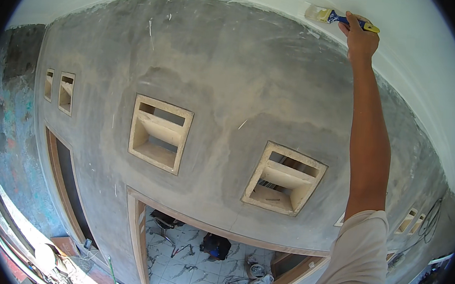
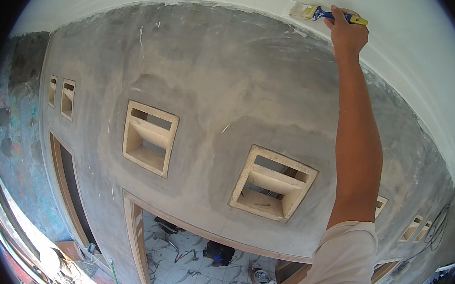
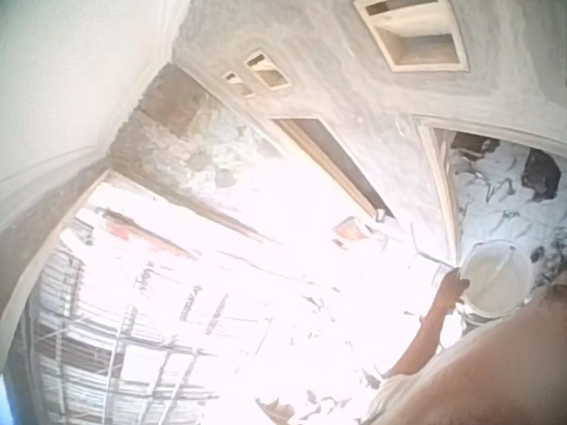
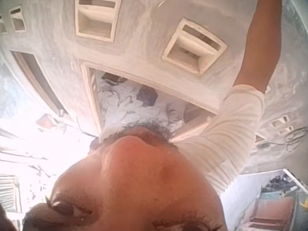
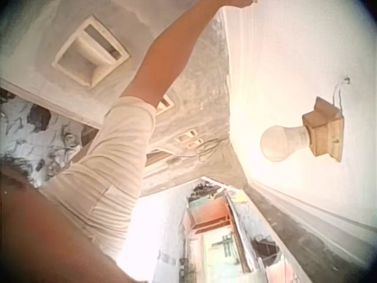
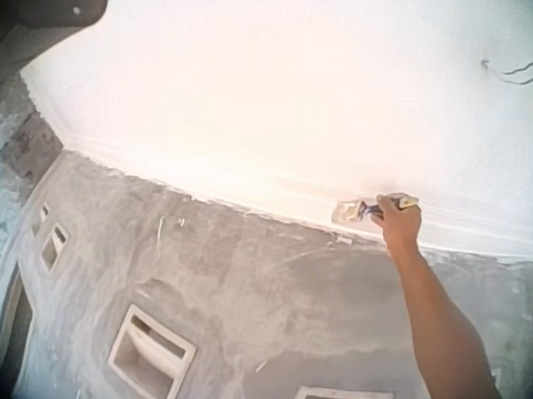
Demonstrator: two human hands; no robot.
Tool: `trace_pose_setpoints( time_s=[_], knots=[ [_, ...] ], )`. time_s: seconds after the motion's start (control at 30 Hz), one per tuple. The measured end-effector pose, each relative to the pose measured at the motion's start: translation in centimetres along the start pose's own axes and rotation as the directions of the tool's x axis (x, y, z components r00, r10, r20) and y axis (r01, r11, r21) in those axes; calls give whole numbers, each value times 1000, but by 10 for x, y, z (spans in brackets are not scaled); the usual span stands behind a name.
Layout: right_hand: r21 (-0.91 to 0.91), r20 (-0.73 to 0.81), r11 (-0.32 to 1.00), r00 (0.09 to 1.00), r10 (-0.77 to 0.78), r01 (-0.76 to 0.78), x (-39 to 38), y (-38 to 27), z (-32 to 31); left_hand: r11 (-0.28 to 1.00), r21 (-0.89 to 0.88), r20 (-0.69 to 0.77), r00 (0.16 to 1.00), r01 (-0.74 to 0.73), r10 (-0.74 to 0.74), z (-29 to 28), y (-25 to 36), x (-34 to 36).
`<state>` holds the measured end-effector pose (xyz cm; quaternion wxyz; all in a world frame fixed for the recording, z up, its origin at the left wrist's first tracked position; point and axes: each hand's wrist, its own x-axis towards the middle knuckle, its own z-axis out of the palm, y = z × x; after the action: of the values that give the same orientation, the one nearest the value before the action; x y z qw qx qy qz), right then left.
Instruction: The person is painting the trim of a ceiling with a paintbrush. They dip the brush into a bucket of white paint and apply it along the top edge of the concrete wall.
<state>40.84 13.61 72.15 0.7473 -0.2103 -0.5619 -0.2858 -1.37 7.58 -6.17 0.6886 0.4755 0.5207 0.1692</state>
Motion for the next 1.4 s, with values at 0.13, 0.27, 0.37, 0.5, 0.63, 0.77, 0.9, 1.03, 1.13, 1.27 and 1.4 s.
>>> trace_pose_setpoints(
  time_s=[0.13,0.27,0.37,0.5,0.63,0.77,0.9,1.03,1.13,1.27,1.4],
  knots=[
    [-306,-52,946,990,-129,107,14,-29,-75,993,-104,-13,998,-57,56,-4,-43,28],
    [-441,-80,882,971,-224,167,1,-63,-77,995,-56,-29,996,-88,86,-1,-48,38],
    [-51,39,990,991,-130,132,-26,-58,-3,996,-70,-20,999,-50,49,0,-51,40],
    [98,128,995,991,-33,20,-49,-18,135,993,-76,6,996,-88,89,-3,-34,29],
    [6,116,996,989,-86,86,-51,10,205,992,-45,30,992,-119,120,-6,-30,24],
    [-302,27,928,975,-222,220,-39,13,181,986,-100,-40,991,-134,130,-9,-32,16],
    [-330,148,939,988,-46,94,-22,-13,87,997,-25,-3,997,-78,78,-13,-29,18],
    [-461,59,882,995,-80,98,11,-35,-28,994,3,26,993,-112,112,-13,-34,24],
    [-653,34,736,978,-205,177,47,-46,-118,997,-11,46,996,-75,75,-11,-31,30],
    [-943,2,315,951,-310,105,31,-78,-150,997,-34,81,994,-65,68,-17,-38,35],
    [-975,204,-1,902,-379,220,11,-65,-101,992,-58,78,990,-110,115,-15,-38,32]
  ],
)
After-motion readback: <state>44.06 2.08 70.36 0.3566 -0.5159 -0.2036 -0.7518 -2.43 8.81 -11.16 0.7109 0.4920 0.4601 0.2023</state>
